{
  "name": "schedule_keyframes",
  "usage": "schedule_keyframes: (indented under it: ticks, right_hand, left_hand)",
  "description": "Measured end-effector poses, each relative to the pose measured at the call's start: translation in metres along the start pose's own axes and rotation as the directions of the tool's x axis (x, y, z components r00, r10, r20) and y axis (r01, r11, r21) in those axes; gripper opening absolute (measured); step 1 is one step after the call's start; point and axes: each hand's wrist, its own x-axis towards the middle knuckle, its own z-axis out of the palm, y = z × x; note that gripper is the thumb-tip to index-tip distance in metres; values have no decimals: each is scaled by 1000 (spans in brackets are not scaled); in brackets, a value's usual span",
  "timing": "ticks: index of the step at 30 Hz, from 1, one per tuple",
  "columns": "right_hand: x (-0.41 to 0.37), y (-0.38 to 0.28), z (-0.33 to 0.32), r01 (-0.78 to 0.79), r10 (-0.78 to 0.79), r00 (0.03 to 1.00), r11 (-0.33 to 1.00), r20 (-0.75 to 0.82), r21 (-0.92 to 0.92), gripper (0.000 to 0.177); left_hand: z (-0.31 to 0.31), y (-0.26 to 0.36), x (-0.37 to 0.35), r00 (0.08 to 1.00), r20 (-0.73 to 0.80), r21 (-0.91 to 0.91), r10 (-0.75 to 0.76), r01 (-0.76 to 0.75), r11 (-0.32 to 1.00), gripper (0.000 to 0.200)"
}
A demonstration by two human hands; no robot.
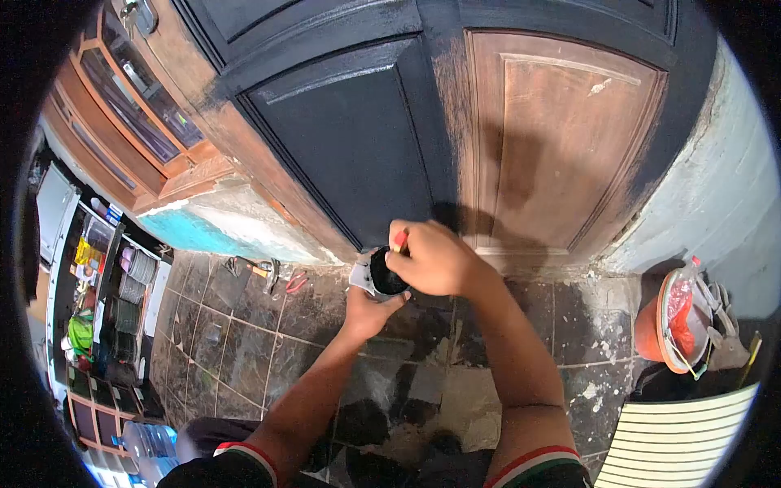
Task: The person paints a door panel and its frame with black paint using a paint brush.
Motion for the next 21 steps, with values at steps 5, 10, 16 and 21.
schedule_keyframes:
  ticks: [5, 10, 16, 21]
  right_hand:
    - [9, 16, 29, -33, 34, 999, 980, 2, -196, 21]
    - [6, -9, 14, 12, -27, 995, 989, -97, -149, 24]
    - [-6, -27, -14, 67, -105, 968, 984, -228, -168, 20]
    - [-27, -68, -42, 240, -237, 855, 969, -461, -52, 10]
  left_hand:
    - [-5, 10, 7, 999, 32, -76, -16, 18, 997, 94]
    - [-11, 20, 12, 998, 66, 39, 6, -8, 999, 94]
    - [-12, 61, 44, 983, 185, 100, 16, -35, 994, 79]
    - [-18, 99, 80, 956, 281, 119, 83, -120, 986, 67]
